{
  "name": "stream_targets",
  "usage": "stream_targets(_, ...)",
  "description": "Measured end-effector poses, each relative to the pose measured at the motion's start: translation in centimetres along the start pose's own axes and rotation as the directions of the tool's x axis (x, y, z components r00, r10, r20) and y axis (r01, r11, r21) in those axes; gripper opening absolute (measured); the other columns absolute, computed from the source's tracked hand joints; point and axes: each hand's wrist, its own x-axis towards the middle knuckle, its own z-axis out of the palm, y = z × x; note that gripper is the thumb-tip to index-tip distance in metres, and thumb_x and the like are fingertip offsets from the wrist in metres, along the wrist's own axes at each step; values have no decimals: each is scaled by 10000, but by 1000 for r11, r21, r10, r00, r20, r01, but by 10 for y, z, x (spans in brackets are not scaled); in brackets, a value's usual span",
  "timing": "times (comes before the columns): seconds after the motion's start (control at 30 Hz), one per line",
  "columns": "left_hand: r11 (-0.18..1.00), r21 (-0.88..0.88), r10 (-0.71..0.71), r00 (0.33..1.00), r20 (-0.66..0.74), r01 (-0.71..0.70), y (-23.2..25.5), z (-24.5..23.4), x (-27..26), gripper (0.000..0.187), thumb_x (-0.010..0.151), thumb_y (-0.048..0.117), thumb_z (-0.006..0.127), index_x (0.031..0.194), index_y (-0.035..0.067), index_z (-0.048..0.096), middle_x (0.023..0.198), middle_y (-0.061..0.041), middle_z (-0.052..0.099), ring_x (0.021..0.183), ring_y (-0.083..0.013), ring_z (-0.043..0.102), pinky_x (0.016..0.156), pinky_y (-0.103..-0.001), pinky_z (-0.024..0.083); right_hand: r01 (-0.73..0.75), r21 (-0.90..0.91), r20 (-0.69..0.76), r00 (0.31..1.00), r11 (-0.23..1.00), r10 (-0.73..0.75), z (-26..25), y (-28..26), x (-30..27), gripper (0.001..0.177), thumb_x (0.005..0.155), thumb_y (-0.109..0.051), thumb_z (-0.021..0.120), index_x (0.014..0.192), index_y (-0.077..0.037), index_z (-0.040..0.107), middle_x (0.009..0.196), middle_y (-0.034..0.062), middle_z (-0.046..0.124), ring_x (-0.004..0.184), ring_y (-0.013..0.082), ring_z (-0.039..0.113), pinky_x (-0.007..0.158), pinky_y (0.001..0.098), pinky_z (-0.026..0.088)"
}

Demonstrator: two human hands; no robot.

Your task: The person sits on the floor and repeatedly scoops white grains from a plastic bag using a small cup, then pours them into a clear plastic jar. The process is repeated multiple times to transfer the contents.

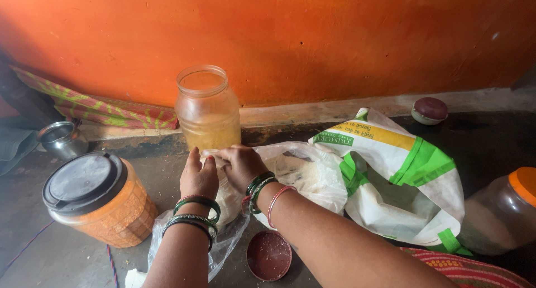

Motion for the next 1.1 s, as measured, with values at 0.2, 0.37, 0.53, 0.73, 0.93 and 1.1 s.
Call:
stream_targets(0.2,999,17,29,1000,-12,-28,1,1,-4,655,980,458,537,1497,62,466,1464,-225,543,1317,-360,556,1114,-436,400,-251,259,-86,956,933,281,4,13,2,281,768,-118,811,1037,-51,763,872,113,779,782,199,759,732,318,594)
stream_targets(0.37,993,67,105,993,-52,-101,-2,4,-7,641,1002,486,508,1479,59,485,1462,-240,527,1366,-389,484,1127,-455,364,-384,385,-70,895,839,441,2,20,-3,254,767,-82,834,1009,-27,778,817,64,784,720,110,723,682,265,576)
stream_targets(0.53,974,132,197,978,-72,-186,-7,7,-6,620,1013,479,503,1462,51,507,1444,-247,549,1374,-397,485,1133,-463,366,-371,673,-9,861,640,509,3,30,-1,220,812,-6,786,1028,17,752,849,79,763,716,109,701,644,247,585)
stream_targets(0.73,970,160,195,979,-61,-184,-2,5,-13,622,1011,481,504,1468,59,505,1449,-251,539,1379,-402,467,1140,-468,350,-309,629,-77,889,714,452,-13,53,-6,240,806,-6,792,1040,30,754,880,78,778,755,99,709,675,240,583)
stream_targets(0.93,966,183,193,981,-34,-184,4,1,-19,637,995,495,487,1469,70,501,1461,-234,531,1391,-396,441,1136,-476,326,-298,678,-85,877,672,474,-26,94,-25,259,793,-1,790,1046,10,733,894,55,770,766,99,713,685,240,604)
stream_targets(1.1,946,230,248,967,-59,-229,12,2,-28,618,1002,478,508,1445,47,529,1421,-255,566,1360,-424,471,1127,-493,347,-370,694,-62,824,618,563,-35,119,-45,217,803,16,767,1019,29,758,818,50,755,688,97,685,641,243,578)
